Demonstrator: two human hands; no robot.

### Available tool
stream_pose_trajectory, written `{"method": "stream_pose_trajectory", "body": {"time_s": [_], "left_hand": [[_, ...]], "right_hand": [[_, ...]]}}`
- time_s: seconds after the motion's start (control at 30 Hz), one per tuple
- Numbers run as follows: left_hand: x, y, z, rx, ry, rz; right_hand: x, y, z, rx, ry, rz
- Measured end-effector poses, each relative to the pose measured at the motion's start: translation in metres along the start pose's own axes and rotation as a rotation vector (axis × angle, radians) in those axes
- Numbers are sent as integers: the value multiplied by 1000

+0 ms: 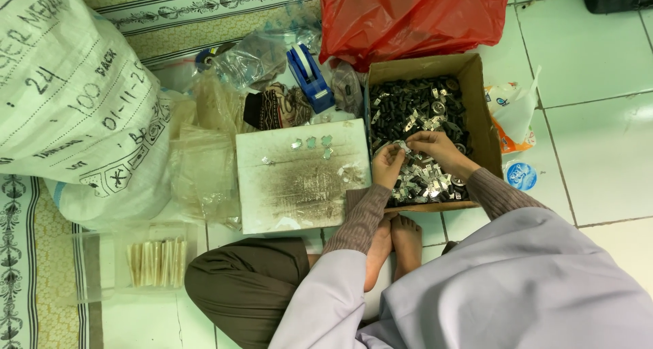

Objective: The person sits on the floor and sorts small metal parts from a cardboard box, picking them up one by one and placing them onto a white rectangular board. The person continues this repetitive sorting process throughout the clip.

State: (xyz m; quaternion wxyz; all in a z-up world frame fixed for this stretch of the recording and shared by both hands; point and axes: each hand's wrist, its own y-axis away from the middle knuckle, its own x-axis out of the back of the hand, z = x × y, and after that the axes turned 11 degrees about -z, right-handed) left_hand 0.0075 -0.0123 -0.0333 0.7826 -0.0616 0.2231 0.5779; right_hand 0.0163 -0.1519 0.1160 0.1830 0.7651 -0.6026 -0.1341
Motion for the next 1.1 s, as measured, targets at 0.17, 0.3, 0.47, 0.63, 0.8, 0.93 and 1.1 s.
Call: {"method": "stream_pose_trajectory", "body": {"time_s": [0.17, 0.3, 0.47, 0.63, 0.8, 0.93, 1.1], "left_hand": [[9, 7, 22, -64, -3, 27], [36, 27, 70, -110, -103, 90], [105, 64, 132, 45, -366, 141], [159, 82, 159, 76, -601, 226], [189, 77, 145, -59, -934, 281], [175, 77, 145, -75, -1139, 347], [172, 77, 147, -46, -1151, 382]], "right_hand": [[-12, -3, -19, 12, 32, -34], [-48, -7, -51, 10, 39, -83], [-105, -48, -34, 51, 175, -197], [-157, -88, -26, 113, 401, -341], [-179, -114, -22, 96, 651, -327], [-186, -113, -37, 56, 817, -296], [-194, -117, -34, 69, 986, -225]]}}
